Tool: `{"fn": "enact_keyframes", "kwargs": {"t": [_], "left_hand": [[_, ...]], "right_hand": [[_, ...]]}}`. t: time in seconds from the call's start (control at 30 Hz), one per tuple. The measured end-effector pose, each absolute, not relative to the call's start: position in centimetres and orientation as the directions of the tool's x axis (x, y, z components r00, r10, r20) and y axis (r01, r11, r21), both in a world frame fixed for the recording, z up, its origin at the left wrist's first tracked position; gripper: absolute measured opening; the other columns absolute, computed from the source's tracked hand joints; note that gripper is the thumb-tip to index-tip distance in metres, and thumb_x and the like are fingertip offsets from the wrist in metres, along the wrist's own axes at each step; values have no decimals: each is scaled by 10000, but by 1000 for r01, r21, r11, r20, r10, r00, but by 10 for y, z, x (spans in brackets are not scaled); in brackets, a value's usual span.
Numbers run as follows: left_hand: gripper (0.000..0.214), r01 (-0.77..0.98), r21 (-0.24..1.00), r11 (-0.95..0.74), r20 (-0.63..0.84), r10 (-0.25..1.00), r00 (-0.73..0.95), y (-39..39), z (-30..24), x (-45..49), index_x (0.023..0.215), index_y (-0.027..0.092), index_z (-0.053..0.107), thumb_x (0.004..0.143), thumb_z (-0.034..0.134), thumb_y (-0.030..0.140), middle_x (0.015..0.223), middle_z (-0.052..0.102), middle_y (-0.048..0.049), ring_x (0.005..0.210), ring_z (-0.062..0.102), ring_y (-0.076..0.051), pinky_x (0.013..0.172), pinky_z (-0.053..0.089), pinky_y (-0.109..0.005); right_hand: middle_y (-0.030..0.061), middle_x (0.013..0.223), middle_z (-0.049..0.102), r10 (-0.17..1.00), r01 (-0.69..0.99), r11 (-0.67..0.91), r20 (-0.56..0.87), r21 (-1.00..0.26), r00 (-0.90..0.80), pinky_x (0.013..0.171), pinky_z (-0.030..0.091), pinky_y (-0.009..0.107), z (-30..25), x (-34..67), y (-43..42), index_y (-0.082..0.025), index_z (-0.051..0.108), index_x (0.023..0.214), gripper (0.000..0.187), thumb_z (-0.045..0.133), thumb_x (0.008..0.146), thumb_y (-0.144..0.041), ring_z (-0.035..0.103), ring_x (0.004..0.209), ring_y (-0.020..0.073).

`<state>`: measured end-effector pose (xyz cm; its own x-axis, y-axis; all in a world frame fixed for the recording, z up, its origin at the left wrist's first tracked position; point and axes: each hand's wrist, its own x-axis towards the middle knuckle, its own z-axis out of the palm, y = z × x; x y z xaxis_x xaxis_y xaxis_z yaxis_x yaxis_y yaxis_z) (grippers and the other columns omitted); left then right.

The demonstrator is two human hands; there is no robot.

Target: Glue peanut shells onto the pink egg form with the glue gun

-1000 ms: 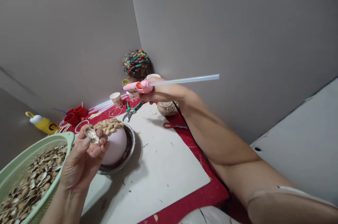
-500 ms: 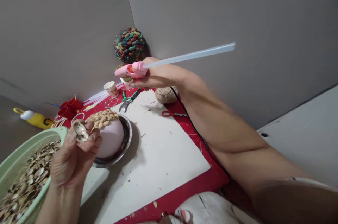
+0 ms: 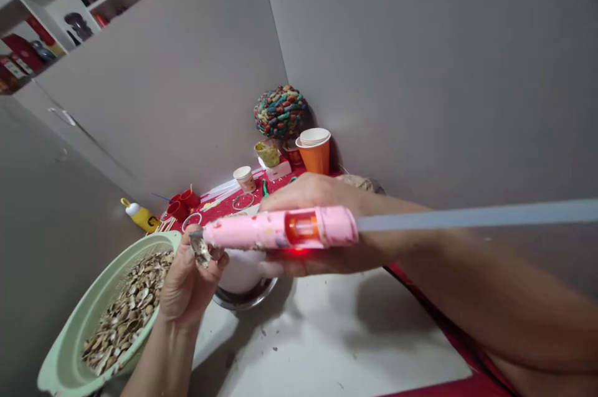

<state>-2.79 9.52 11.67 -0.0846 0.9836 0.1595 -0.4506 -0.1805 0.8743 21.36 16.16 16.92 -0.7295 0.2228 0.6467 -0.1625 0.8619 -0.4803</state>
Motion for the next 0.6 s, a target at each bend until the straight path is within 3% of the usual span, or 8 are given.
{"fn": "enact_keyframes", "kwargs": {"t": [0.07,0.2,0.6], "left_hand": [[345,-437,878,-194,170,981,-94,95,116,-30,898,232,708,611,884,308,795,711,24,709,673,-126,677,581,-224],[253,-494,845,-205,191,978,-79,96,116,-32,846,225,721,646,870,268,832,735,25,768,697,-121,714,585,-198],[189,-524,829,-197,207,977,-40,95,123,-28,762,197,715,647,865,195,800,737,13,683,671,-91,683,569,-164]], "right_hand": [[10,759,627,168,-190,881,662,-433,-730,632,416,195,167,210,157,-128,643,821,181,613,899,-288,539,649,85],[-16,702,566,170,-192,884,675,-427,-718,563,342,192,159,203,157,-140,567,749,159,649,849,-234,435,569,58],[-15,690,544,163,-70,945,647,-319,-745,563,328,216,150,194,160,-152,517,748,234,631,868,-317,398,548,64]]}}
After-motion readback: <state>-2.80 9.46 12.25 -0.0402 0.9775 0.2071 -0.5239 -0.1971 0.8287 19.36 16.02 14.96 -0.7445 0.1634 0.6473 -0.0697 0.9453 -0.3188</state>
